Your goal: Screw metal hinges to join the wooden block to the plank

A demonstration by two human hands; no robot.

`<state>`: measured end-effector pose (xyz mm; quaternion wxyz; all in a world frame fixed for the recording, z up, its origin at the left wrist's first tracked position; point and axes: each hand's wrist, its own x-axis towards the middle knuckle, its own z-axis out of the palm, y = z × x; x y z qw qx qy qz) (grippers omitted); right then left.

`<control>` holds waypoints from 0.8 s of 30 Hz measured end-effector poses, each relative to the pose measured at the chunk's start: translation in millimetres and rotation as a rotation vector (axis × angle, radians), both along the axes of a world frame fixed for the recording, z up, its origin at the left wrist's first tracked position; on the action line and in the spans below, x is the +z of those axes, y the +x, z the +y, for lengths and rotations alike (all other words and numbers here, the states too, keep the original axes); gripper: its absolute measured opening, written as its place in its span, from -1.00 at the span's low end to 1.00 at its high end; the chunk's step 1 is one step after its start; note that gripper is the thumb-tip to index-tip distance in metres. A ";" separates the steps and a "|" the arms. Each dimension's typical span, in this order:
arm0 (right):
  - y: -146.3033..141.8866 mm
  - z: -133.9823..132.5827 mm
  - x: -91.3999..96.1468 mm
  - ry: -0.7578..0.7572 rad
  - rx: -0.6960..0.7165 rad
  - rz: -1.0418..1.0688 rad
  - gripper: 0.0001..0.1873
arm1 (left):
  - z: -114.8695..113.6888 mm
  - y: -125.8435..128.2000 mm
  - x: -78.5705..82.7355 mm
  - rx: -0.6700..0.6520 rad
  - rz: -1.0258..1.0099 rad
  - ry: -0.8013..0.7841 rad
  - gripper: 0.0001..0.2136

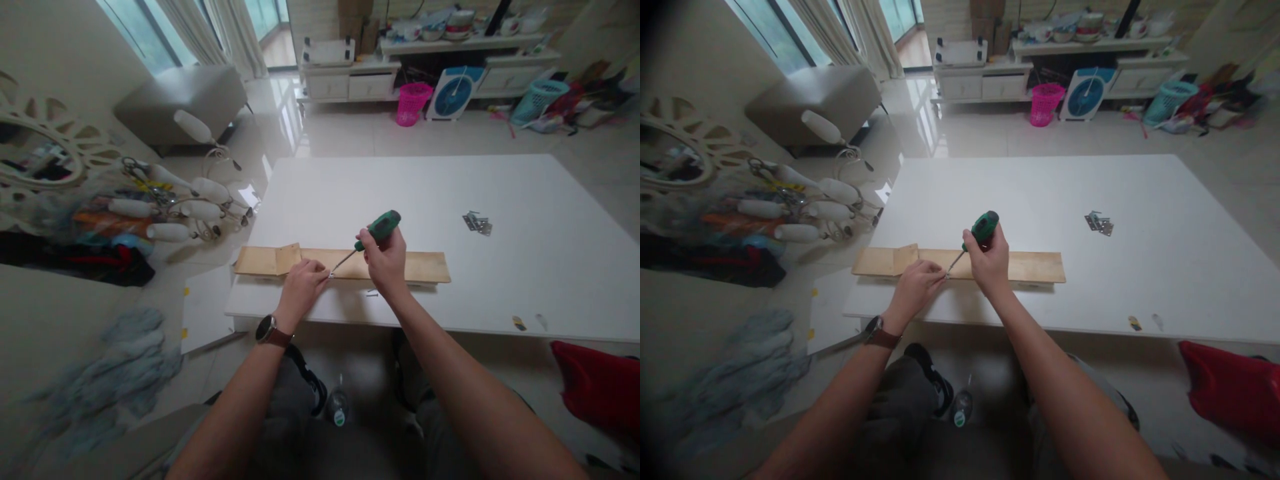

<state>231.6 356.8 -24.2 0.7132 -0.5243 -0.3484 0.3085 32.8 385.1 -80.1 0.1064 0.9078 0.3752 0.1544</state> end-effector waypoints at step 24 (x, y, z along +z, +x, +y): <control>-15.9 -9.7 0.8 0.003 0.215 -0.229 -0.75 | 0.8 5.2 4.2 0.042 -0.034 -0.080 -0.89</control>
